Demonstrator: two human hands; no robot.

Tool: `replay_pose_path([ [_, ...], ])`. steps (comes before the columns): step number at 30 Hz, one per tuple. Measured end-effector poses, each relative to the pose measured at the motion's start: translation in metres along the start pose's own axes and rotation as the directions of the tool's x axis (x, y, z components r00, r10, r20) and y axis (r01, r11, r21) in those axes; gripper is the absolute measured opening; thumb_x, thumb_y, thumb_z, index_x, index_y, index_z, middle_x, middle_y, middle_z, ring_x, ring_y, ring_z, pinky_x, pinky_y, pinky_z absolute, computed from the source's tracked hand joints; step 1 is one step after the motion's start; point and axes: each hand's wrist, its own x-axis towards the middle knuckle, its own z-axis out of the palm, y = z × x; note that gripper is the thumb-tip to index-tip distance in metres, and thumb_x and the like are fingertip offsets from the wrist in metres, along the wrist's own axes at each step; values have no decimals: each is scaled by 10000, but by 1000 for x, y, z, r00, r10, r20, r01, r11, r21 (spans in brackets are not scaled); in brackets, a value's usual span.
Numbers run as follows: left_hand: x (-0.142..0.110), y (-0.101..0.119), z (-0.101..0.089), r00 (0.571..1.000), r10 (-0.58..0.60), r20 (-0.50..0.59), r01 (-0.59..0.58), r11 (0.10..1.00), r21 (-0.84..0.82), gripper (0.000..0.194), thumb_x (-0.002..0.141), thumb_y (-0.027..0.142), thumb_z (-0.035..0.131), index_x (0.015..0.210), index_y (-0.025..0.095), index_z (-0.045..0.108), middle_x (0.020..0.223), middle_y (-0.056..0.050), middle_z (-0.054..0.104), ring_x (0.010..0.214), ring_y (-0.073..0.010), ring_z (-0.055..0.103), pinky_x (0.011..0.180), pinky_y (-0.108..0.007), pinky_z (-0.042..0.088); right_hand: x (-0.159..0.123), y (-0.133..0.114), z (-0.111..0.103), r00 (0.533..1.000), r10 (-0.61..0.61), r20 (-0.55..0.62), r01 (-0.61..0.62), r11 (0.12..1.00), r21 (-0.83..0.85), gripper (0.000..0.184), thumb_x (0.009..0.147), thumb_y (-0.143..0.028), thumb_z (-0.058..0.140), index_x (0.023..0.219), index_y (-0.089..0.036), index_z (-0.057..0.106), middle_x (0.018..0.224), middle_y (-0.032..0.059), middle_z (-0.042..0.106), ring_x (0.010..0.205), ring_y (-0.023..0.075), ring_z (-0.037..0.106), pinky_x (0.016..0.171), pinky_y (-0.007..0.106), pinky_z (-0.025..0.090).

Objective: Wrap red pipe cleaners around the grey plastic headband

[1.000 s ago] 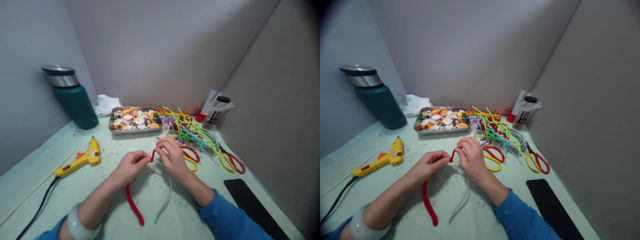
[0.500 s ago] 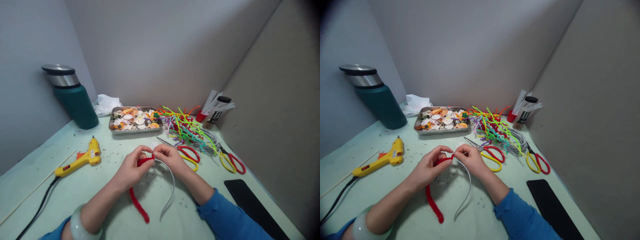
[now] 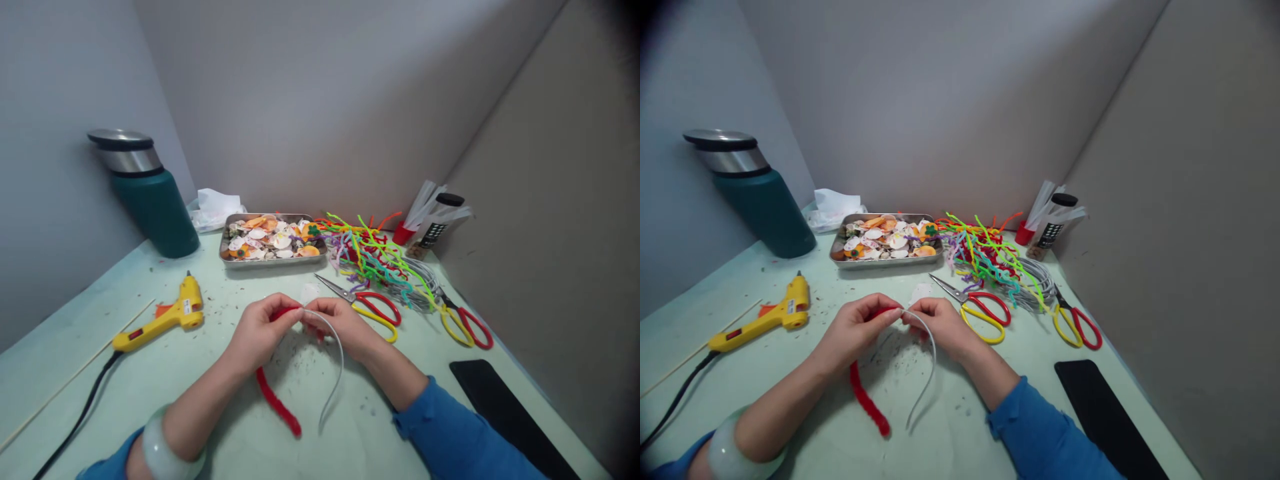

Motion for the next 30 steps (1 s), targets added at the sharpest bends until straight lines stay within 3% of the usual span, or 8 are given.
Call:
replay_pose_path([
  [4,1,0,0,993,-108,-51,104,992,-77,253,691,395,684,733,150,645,470,52,483,386,-60,306,377,-197,198,-1,1,0,997,-18,81,13,998,63,324,665,-429,744,694,-130,624,597,-6,568,487,74,487,454,194,388],
  [11,6,-7,-5,974,-220,-54,190,922,-339,311,687,421,710,787,146,608,422,115,278,373,-37,184,360,-177,141,2,5,-2,998,-55,35,50,990,134,382,816,-501,571,800,-129,657,615,25,603,489,87,518,444,193,410],
  [19,7,-10,-6,964,-267,-16,231,859,-457,310,669,406,737,740,149,580,458,119,253,374,-24,164,340,-158,150,-2,0,3,986,-150,-77,154,987,40,249,722,-366,695,856,-170,623,660,-18,592,485,70,484,455,192,383],
  [30,6,-11,-4,954,-298,48,280,818,-502,286,677,370,742,759,150,579,452,122,250,382,-24,151,333,-150,148,-1,9,12,941,-306,-145,284,946,-154,105,766,-276,610,794,-177,589,634,-27,535,559,108,502,519,227,395],
])
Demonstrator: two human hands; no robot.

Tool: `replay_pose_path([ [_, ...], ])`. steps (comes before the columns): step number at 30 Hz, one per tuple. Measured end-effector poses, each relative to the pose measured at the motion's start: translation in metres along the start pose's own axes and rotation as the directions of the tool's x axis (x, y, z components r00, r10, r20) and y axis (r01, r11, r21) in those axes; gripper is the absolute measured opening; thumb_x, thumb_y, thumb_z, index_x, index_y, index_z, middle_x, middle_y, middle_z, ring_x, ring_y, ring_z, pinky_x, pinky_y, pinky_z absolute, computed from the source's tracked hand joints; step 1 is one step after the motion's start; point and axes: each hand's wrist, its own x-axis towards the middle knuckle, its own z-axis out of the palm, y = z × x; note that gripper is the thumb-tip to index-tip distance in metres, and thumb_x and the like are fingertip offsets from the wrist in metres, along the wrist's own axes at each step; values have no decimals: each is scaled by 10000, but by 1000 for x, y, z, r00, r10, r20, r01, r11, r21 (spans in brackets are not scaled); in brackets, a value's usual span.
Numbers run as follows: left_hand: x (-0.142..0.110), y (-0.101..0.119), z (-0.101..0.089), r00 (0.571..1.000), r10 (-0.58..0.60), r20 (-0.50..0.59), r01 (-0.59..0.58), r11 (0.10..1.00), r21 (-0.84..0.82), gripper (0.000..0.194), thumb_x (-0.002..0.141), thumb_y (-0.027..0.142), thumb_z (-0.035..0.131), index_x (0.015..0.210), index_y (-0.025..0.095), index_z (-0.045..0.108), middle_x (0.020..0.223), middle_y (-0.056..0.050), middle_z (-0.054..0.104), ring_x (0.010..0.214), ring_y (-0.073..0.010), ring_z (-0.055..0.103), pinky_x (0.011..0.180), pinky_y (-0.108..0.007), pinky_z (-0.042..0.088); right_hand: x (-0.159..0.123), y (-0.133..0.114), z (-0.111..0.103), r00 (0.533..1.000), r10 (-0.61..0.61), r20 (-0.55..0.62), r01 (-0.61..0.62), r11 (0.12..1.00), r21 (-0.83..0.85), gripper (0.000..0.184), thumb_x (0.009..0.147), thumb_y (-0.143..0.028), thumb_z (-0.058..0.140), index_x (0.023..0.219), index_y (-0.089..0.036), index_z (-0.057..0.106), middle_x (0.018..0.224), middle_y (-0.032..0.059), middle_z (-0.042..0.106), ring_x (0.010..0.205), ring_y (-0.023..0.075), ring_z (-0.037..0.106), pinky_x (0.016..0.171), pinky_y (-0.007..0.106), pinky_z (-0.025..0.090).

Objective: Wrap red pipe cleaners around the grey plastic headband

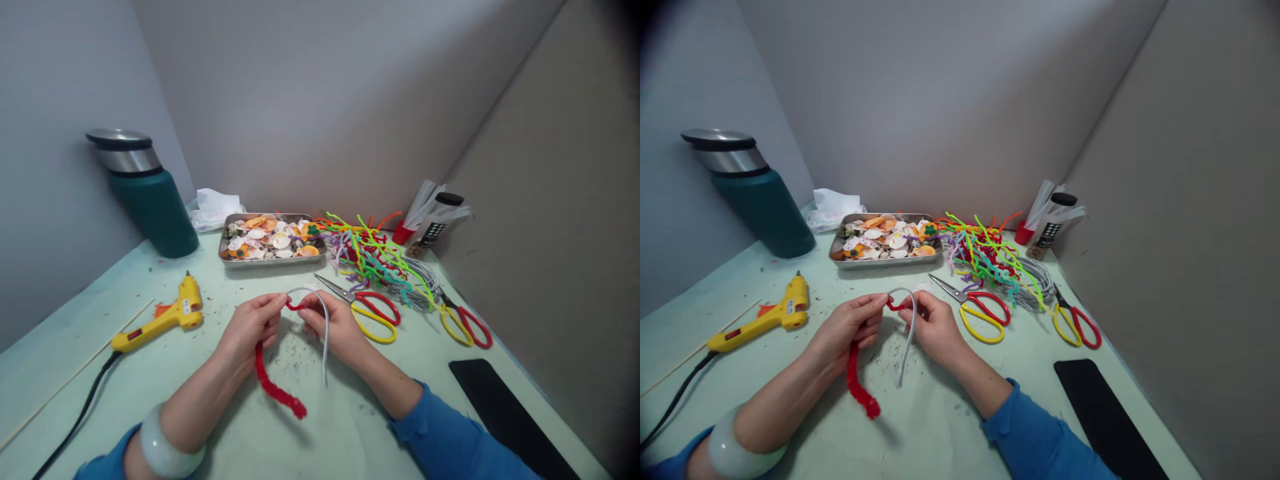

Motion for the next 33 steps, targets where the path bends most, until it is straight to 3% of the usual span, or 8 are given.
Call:
replay_pose_path([
  [5,0,-1,1,1000,-20,-13,20,1000,19,295,669,376,745,753,154,570,450,121,262,370,-22,162,329,-147,155,0,-3,1,999,-21,-34,22,999,26,100,760,-279,610,767,-185,575,646,-30,517,544,102,489,512,226,404],
  [15,0,-3,0,999,-50,10,50,999,0,254,706,338,720,736,155,547,446,115,289,359,-19,165,321,-148,167,-2,1,2,998,-57,15,57,998,37,133,797,-307,605,853,-187,610,735,-5,552,587,106,505,540,230,418],
  [23,0,-2,-1,983,-116,143,135,982,-135,239,761,240,653,652,166,454,473,100,301,368,-15,156,325,-139,144,1,3,4,999,-34,-41,39,993,114,145,786,-320,631,790,-191,564,640,-37,517,529,95,493,509,217,400],
  [27,0,-1,-1,978,-95,184,127,977,-172,251,782,218,623,631,165,430,498,83,337,373,-16,175,324,-142,153,-3,6,5,988,-117,-98,123,991,56,107,806,-291,618,816,-186,605,706,-12,588,534,93,520,523,221,440],
  [31,-2,0,2,989,-45,141,64,989,-130,101,785,224,630,816,155,564,491,100,292,376,-20,158,330,-139,150,-7,8,7,966,-237,-108,231,971,-58,102,832,-267,601,858,-180,648,789,22,644,531,101,570,522,229,465],
  [33,-4,0,5,995,-20,100,29,996,-88,202,783,228,631,967,154,594,496,105,276,382,-24,158,334,-138,154,-8,8,7,955,-274,-110,266,960,-81,101,838,-255,597,869,-180,658,821,33,662,535,106,590,524,233,477],
])
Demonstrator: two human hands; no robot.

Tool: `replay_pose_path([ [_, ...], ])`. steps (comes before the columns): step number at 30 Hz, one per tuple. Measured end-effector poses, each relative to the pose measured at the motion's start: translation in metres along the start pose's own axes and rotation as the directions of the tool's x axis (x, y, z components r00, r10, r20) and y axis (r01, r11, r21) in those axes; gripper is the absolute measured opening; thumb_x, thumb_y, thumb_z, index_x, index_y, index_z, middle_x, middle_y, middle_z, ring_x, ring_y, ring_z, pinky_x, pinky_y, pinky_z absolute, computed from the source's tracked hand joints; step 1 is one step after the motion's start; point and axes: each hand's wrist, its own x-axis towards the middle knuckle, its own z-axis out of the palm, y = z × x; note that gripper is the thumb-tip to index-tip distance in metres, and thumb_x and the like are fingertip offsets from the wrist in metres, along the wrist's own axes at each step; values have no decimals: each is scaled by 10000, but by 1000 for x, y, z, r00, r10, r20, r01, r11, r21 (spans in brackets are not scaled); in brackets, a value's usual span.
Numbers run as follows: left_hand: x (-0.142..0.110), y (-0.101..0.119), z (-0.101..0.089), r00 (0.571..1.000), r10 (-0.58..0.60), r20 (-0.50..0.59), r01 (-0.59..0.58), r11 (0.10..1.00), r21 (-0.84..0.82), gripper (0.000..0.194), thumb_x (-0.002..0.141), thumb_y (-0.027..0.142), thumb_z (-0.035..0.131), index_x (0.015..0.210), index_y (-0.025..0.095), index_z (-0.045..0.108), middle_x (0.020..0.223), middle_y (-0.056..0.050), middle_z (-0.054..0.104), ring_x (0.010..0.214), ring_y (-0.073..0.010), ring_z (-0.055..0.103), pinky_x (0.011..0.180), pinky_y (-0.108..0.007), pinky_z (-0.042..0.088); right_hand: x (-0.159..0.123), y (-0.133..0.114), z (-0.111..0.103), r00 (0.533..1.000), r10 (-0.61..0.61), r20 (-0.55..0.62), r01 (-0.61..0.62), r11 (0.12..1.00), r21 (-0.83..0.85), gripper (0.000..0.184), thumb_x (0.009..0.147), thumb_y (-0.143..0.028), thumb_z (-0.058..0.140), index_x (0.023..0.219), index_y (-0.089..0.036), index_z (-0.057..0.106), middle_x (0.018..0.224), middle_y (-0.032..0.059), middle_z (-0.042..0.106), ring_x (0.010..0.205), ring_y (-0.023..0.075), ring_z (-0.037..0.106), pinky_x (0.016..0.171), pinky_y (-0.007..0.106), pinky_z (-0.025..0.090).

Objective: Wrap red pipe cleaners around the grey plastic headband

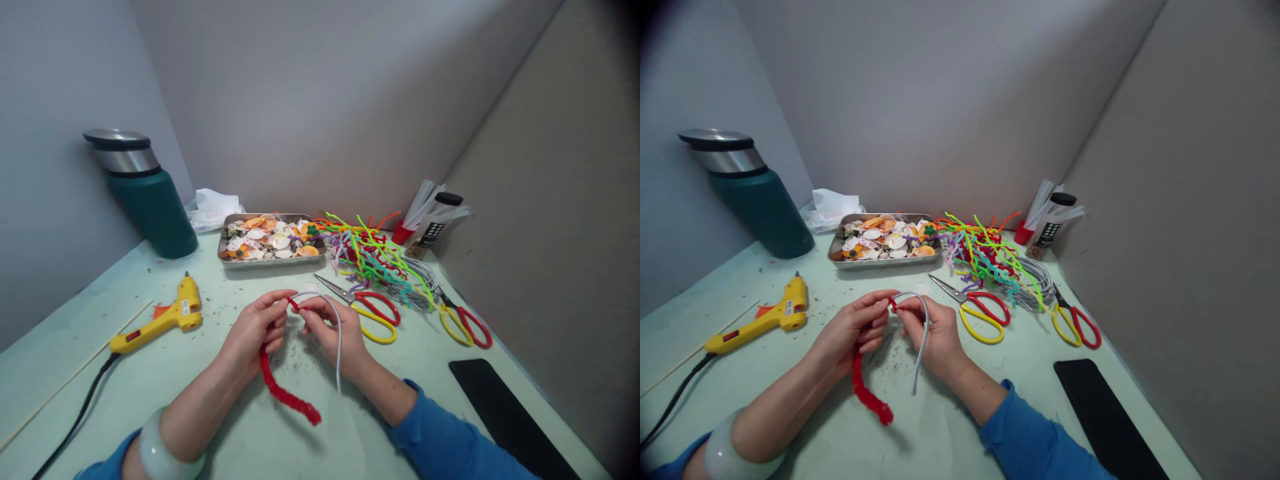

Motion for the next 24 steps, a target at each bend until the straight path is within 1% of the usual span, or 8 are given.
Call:
replay_pose_path([
  [2,-1,0,2,999,27,-30,-25,998,56,238,781,244,631,996,145,601,501,104,266,389,-25,161,335,-138,156,0,-1,1,1000,-26,-14,26,1000,-14,95,840,-241,597,872,-182,664,837,37,673,546,112,607,534,237,487],
  [5,-2,-1,4,997,55,-49,-49,992,114,194,778,275,636,912,140,603,506,99,272,393,-25,172,334,-140,152,0,-4,1,999,-48,-13,47,999,-27,95,845,-230,592,882,-188,668,845,35,682,546,111,620,546,237,494],
  [8,-1,-1,1,1000,11,-27,-9,997,73,151,770,278,643,782,156,555,509,93,304,391,-22,170,336,-145,142,0,-6,-1,996,-79,38,81,994,-69,134,862,-221,564,942,-194,668,902,43,688,558,107,620,572,241,501],
  [12,1,1,-4,1000,-29,7,29,999,20,237,761,276,643,659,170,457,511,86,331,388,-21,170,338,-154,141,2,-1,-8,984,-147,100,167,958,-233,192,873,-211,531,1011,-203,665,889,49,681,632,128,618,631,262,492],
  [16,2,2,-3,997,-19,-79,29,992,125,178,754,283,636,721,167,506,502,94,313,385,-26,172,333,-158,139,8,4,-14,997,-46,-59,32,976,-217,152,880,-255,528,946,-184,646,777,37,654,579,126,596,559,249,471],
  [18,2,2,-2,990,11,-139,20,976,215,171,757,307,628,781,160,543,489,102,290,379,-30,179,331,-158,138,13,2,-17,992,-27,-124,5,984,-176,134,872,-267,546,911,-183,642,809,43,651,621,134,609,553,245,470],
  [20,3,3,-2,985,43,-169,6,959,284,200,765,340,616,820,155,564,479,106,279,374,-31,189,332,-159,144,17,-3,-21,983,-107,-147,76,977,-200,105,858,-245,564,859,-190,654,879,55,649,761,160,625,615,254,480],
  [24,4,2,-2,978,68,-196,4,938,346,222,768,369,595,830,156,574,463,108,278,365,-35,198,334,-166,155,23,-15,-26,964,-256,-77,227,936,-270,93,847,-201,581,804,-198,663,910,60,636,902,177,603,755,295,479],
])
